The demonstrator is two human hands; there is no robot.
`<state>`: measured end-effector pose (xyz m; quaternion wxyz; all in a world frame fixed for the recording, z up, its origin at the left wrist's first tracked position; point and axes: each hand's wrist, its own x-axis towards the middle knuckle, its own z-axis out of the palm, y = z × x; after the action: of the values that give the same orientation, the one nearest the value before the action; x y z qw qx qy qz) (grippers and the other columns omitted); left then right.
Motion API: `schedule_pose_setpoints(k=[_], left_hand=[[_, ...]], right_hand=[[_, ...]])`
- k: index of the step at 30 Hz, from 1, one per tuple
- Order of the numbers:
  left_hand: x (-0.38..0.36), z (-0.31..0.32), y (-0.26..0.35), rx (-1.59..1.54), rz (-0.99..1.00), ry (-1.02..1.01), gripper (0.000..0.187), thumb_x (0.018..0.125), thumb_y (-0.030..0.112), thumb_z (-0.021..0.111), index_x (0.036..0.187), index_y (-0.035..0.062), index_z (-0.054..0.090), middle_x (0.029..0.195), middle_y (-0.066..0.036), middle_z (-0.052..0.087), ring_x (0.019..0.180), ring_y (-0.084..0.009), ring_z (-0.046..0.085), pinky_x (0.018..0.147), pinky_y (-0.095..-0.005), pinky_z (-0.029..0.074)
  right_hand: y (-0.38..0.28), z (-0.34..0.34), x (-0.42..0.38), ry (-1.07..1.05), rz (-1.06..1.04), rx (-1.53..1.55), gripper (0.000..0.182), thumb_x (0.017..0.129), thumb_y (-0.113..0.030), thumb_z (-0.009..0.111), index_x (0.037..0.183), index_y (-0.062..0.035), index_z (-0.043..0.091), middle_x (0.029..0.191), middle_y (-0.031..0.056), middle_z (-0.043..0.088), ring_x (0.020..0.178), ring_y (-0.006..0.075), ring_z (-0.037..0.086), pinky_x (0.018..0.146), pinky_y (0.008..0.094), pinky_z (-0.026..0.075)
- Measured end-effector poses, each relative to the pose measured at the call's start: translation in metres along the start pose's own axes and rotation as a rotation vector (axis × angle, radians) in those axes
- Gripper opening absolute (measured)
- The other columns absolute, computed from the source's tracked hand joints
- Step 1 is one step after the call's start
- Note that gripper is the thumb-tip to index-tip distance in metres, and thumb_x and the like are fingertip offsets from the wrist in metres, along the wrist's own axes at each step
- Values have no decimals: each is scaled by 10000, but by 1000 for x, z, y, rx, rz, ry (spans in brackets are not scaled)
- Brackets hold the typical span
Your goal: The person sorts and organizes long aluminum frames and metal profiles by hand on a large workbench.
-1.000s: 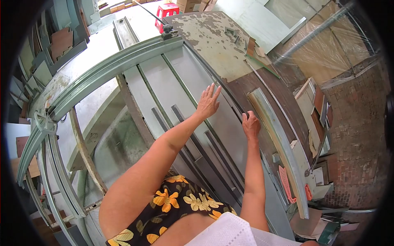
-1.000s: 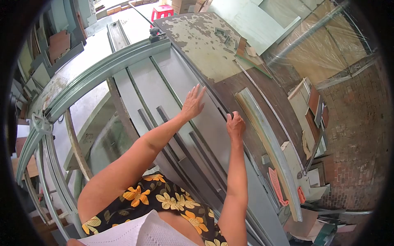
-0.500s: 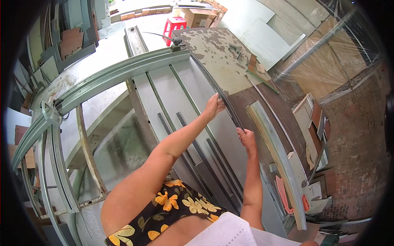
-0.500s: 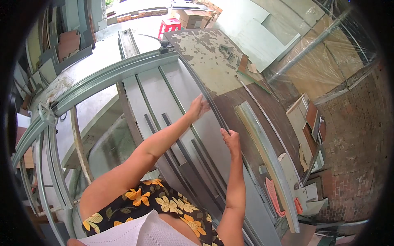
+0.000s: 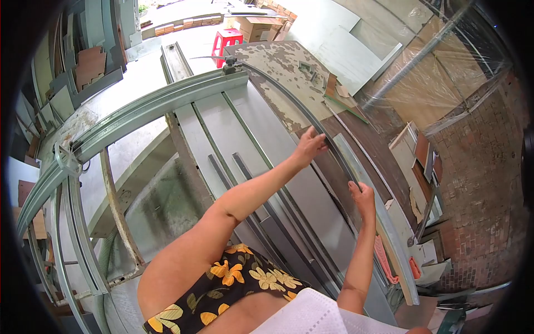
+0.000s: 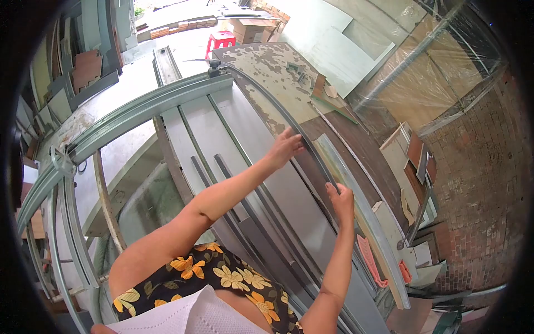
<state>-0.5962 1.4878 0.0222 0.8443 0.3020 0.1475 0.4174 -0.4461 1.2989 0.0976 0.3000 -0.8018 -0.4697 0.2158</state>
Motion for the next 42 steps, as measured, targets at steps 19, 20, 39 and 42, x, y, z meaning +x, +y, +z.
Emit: schedule_pose_setpoints(k=[19, 20, 39, 42], left_hand=[[-134, 43, -62, 48, -518, -104, 553, 932, 356, 525, 1320, -5, 368, 1221, -116, 523, 1089, -239, 552, 975, -382, 426], [-130, 39, -67, 48, -505, -8, 535, 934, 369, 515, 1296, -7, 393, 1204, -119, 533, 1072, -243, 560, 972, -381, 428], [-175, 89, -136, -88, -358, 129, 254, 915, 268, 576, 1027, 78, 450, 1090, -132, 637, 914, -225, 635, 741, -353, 522], [-196, 116, -160, 34, -379, 110, 286, 904, 305, 591, 1023, 73, 474, 1097, -118, 632, 886, -179, 620, 731, -314, 514]], right_hand=[[71, -99, -270, -88, 354, 209, 306, 924, -234, 513, 701, -31, 562, 517, -34, 438, 466, 36, 352, 435, 214, 234], [72, -101, -285, -103, 375, 226, 320, 934, -255, 501, 711, -35, 567, 516, -32, 443, 463, 33, 349, 432, 210, 229], [155, -165, -505, 177, 717, -293, 280, 750, -238, 712, 934, -34, 658, 881, 92, 628, 840, 216, 578, 761, 356, 430], [128, -168, -502, 293, 734, -667, 473, 691, -242, 755, 1103, -63, 606, 1104, 128, 593, 1036, 302, 535, 905, 428, 393]])
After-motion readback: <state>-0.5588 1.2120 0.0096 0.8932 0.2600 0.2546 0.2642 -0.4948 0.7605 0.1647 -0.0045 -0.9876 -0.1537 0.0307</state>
